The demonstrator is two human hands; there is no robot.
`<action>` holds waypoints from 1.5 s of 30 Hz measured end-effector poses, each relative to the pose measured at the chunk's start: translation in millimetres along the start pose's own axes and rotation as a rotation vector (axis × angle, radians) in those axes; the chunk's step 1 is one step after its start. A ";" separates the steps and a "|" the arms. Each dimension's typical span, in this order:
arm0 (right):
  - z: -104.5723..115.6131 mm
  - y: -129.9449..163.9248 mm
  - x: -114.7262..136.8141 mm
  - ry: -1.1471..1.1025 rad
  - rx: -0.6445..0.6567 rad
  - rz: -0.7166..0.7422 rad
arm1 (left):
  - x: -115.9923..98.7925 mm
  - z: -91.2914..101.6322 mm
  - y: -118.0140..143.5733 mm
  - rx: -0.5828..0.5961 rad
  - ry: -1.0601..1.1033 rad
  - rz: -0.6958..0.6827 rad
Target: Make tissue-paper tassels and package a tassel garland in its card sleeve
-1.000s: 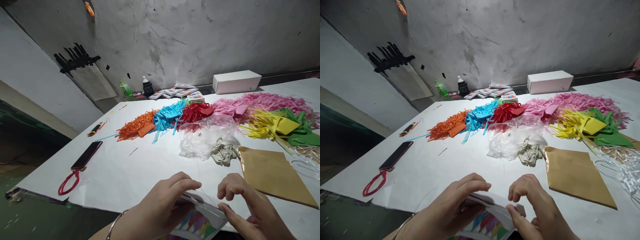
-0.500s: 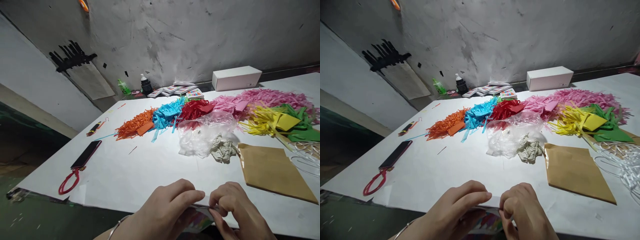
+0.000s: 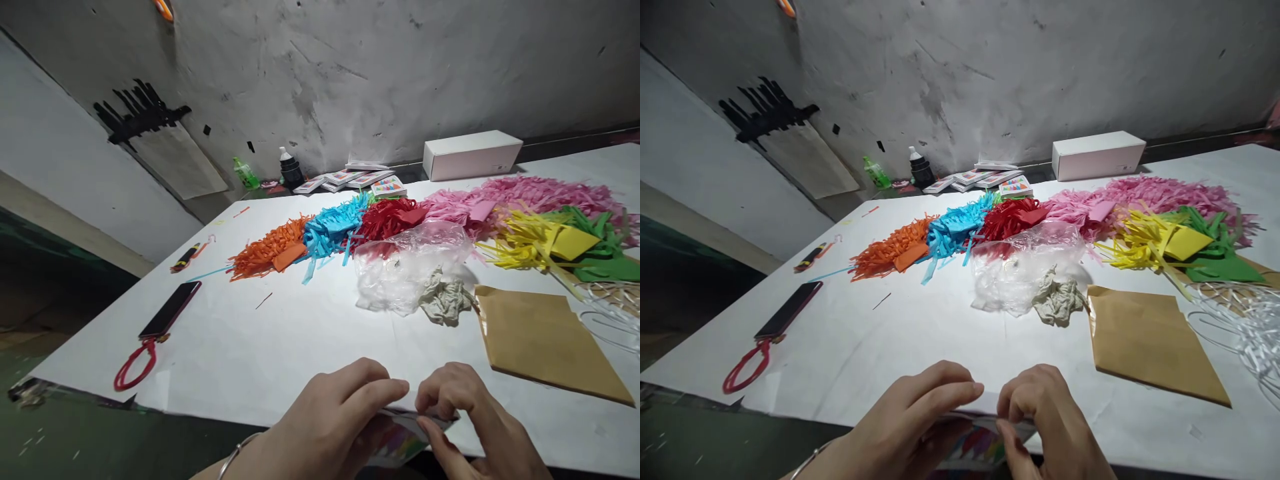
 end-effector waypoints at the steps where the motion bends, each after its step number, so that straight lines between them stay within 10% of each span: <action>1: -0.6 0.6 0.7 0.001 -0.003 0.006 | 0.0 -0.7 -0.2 -0.007 0.006 -0.008; 45: -7.9 1.1 -0.2 -0.007 0.059 0.041 | -1.2 -2.6 -1.9 -0.069 0.032 -0.033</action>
Point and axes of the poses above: each hand's wrist, its own y-axis away from the middle knuckle, its own z-axis out of the back of the hand, x = y × z, the point moved 9 cm from there along -y, towards the middle knuckle
